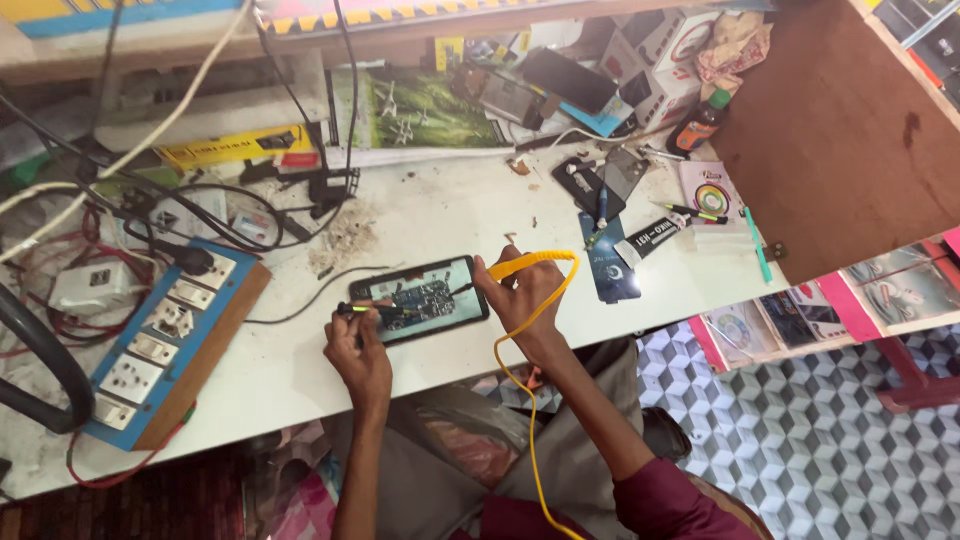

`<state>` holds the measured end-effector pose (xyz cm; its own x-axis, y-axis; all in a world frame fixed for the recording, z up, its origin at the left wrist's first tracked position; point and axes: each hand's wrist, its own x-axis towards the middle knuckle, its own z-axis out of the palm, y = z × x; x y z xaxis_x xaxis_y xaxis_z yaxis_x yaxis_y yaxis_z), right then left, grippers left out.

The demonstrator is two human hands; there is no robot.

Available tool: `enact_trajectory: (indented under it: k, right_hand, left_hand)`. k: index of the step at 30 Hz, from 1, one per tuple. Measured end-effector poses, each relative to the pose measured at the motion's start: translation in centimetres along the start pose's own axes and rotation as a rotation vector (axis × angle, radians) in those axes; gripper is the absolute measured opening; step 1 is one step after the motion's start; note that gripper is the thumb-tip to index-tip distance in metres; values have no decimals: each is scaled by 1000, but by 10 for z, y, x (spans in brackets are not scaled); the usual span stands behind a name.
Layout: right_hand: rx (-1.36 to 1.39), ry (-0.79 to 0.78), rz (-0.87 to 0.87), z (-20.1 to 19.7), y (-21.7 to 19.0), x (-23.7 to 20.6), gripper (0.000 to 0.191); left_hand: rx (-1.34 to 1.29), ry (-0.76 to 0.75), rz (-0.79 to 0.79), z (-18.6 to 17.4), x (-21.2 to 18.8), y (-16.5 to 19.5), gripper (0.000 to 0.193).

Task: The person sits on the floor and uses a soldering iron and a probe to work on a small circuit board placed on a white table. They repeatedly apply heat and make contact with various points on the board.

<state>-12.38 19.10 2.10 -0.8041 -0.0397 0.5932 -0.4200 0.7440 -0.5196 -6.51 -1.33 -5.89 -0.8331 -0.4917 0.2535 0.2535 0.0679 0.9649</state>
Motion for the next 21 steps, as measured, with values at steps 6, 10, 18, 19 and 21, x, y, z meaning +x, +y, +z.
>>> enact_trajectory:
  k: [6,10,18,19,21]
  right_hand:
    - [-146,-8,-192,-6,-7,11,19]
    - [-40,31,-142,-10,-15,10,27]
    - [71,-22,-72,-7,-7,16,35]
    - [99,-32,-45,-6,-5,14,37]
    - [152,-41,41,-5,-4,7,39]
  left_hand:
    - [18,16,-8,2,2,3,10]
    - [-36,9,-5,2,1,-1,11]
    - [-11,9,-12,0,1,0,11]
    - [-2,2,-4,0,1,0,11]
    - [31,-1,5,0,0,-1,12]
